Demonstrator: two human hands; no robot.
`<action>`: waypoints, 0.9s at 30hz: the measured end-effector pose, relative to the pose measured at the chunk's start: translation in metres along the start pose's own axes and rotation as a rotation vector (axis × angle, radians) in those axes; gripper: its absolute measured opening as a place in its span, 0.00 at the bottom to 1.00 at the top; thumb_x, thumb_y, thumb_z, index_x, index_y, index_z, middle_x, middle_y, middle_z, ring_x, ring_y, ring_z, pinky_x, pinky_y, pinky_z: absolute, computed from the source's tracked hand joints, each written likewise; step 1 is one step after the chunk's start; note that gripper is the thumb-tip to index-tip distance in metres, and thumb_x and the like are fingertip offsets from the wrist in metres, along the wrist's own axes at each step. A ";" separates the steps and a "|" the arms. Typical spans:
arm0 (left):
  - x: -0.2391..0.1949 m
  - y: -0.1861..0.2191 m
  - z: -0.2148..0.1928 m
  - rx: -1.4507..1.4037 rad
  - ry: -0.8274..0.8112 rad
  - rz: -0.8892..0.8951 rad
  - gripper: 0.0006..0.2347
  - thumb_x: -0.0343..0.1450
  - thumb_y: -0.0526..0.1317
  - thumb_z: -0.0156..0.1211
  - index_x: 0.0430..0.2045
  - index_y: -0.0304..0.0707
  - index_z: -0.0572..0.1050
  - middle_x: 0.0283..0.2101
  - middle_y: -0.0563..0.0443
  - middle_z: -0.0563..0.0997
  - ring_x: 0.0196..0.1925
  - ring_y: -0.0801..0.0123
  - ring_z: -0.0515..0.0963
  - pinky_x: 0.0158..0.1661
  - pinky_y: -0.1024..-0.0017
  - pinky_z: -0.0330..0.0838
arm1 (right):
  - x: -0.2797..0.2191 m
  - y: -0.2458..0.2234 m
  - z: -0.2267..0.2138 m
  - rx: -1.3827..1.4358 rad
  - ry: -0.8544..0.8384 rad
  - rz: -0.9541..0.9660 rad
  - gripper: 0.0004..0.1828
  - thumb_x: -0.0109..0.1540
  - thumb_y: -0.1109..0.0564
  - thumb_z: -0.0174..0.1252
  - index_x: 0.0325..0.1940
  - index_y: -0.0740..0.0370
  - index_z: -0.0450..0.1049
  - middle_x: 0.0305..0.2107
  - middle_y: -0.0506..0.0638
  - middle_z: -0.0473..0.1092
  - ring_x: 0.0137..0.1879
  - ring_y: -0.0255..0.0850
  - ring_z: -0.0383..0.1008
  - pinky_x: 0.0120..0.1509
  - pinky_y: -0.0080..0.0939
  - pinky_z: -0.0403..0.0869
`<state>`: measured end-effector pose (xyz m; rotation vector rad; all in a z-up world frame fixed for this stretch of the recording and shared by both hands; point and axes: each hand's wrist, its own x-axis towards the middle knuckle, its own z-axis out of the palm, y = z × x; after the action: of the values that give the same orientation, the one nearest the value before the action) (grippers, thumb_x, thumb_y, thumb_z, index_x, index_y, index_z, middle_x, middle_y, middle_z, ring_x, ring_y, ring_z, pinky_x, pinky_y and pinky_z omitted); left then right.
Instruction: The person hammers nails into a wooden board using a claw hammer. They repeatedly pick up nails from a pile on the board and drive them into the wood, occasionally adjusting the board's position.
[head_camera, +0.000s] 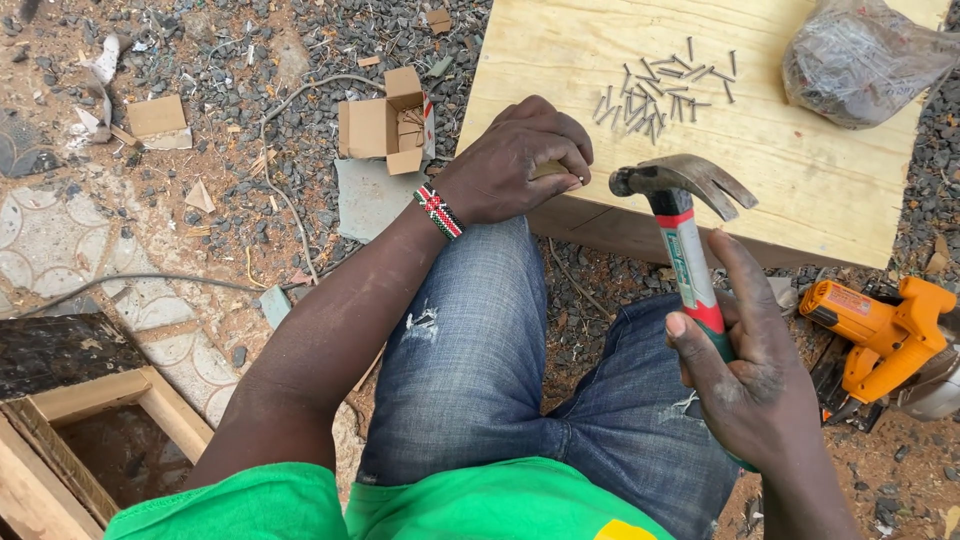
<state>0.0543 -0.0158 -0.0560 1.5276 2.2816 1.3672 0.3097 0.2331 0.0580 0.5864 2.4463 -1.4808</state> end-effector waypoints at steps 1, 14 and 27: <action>-0.001 -0.001 0.001 0.010 0.004 0.003 0.01 0.82 0.39 0.73 0.43 0.48 0.88 0.55 0.61 0.88 0.55 0.62 0.74 0.61 0.59 0.68 | 0.002 -0.002 0.000 -0.070 0.004 -0.041 0.48 0.74 0.49 0.60 0.99 0.45 0.54 0.36 0.55 0.75 0.27 0.45 0.76 0.35 0.48 0.78; -0.001 0.010 0.001 0.132 -0.028 -0.033 0.01 0.82 0.40 0.73 0.44 0.47 0.87 0.57 0.59 0.87 0.61 0.58 0.76 0.62 0.57 0.70 | 0.010 0.000 0.013 -0.361 0.116 -0.564 0.38 0.81 0.45 0.54 0.95 0.51 0.55 0.87 0.65 0.67 0.77 0.68 0.83 0.63 0.60 0.83; -0.002 0.014 -0.002 0.121 -0.019 -0.030 0.03 0.81 0.40 0.71 0.45 0.53 0.87 0.57 0.61 0.87 0.60 0.60 0.78 0.64 0.58 0.68 | 0.015 0.001 0.007 -0.237 0.010 -0.195 0.40 0.74 0.37 0.57 0.92 0.35 0.63 0.86 0.48 0.70 0.84 0.48 0.75 0.81 0.46 0.68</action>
<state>0.0639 -0.0173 -0.0457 1.5254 2.4062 1.2226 0.2966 0.2304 0.0485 0.3169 2.6994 -1.2248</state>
